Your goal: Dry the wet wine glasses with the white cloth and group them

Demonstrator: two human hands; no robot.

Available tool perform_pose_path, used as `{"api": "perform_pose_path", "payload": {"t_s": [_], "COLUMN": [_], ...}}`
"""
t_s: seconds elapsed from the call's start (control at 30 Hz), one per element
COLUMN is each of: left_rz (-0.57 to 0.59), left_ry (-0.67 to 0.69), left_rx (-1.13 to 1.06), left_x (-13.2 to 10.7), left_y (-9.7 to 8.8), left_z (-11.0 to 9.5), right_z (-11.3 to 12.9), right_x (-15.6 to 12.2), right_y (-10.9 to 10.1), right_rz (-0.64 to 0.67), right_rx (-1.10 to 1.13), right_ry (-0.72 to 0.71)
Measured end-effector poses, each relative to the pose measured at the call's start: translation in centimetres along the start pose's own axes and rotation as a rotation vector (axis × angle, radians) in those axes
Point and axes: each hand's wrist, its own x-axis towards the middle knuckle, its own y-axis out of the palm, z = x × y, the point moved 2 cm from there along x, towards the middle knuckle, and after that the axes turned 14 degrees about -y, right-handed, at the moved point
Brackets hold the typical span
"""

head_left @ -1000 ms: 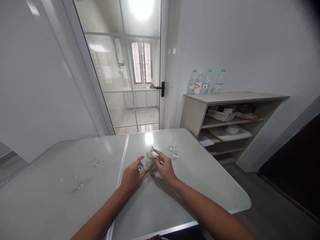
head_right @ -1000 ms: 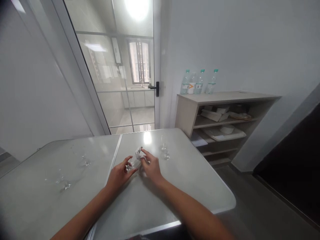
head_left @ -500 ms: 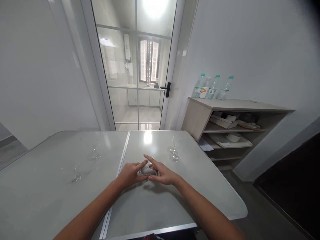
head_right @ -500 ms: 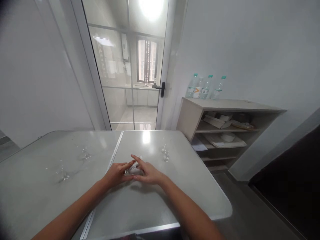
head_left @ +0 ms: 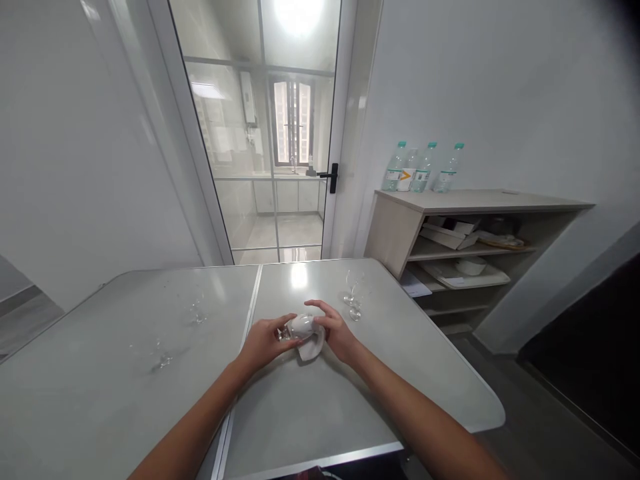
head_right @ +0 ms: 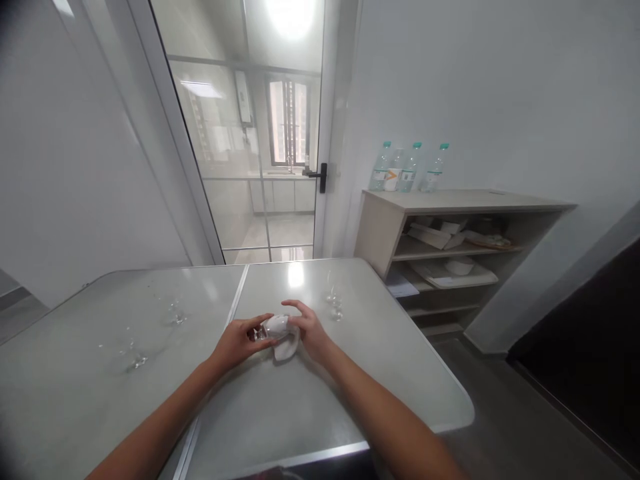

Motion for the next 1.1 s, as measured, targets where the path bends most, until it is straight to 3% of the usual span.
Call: {"api": "perform_pose_path", "payload": {"t_s": [0.17, 0.4, 0.47, 0.53, 0.67, 0.77, 0.83, 0.93, 1.0, 1.1], "left_rz": [0.02, -0.003, 0.002, -0.002, -0.08, -0.139, -0.163, -0.168, -0.117, -0.021], "left_ry": [-0.051, -0.031, 0.012, 0.056, 0.124, 0.194, 0.207, 0.136, 0.045, -0.109], "left_rx": [-0.222, -0.258, -0.208, -0.13, 0.044, 0.179, 0.213, 0.131, -0.018, -0.284], "left_x": [0.2, -0.2, -0.3, -0.5, -0.6, -0.6, -0.7, -0.6, -0.4, -0.2], "left_y": [-0.3, -0.8, -0.6, -0.4, 0.1, 0.2, 0.1, -0.2, -0.4, -0.6], "left_z": [0.1, -0.4, -0.5, -0.6, -0.1, 0.1, 0.2, 0.0, -0.2, -0.5], "right_z": [0.7, 1.8, 1.8, 1.7, 1.5, 1.3, 1.2, 1.3, 1.6, 2.1], "right_x": [-0.4, -0.5, -0.6, -0.6, -0.5, -0.2, 0.0, 0.1, 0.0, -0.2], "right_y": [-0.3, -1.1, -1.1, -0.9, -0.5, -0.6, -0.8, -0.8, -0.5, -0.2], "right_rz": [0.195, 0.613, 0.723, 0.786, 0.701, 0.526, 0.362, 0.235, 0.308, 0.484], "right_rx": [-0.189, -0.73, -0.804, -0.788, -0.473, -0.182, -0.038, 0.035, -0.055, -0.401], "right_ry": [-0.196, -0.544, -0.565, -0.501, -0.225, -0.017, 0.047, 0.042, -0.037, -0.294]}}
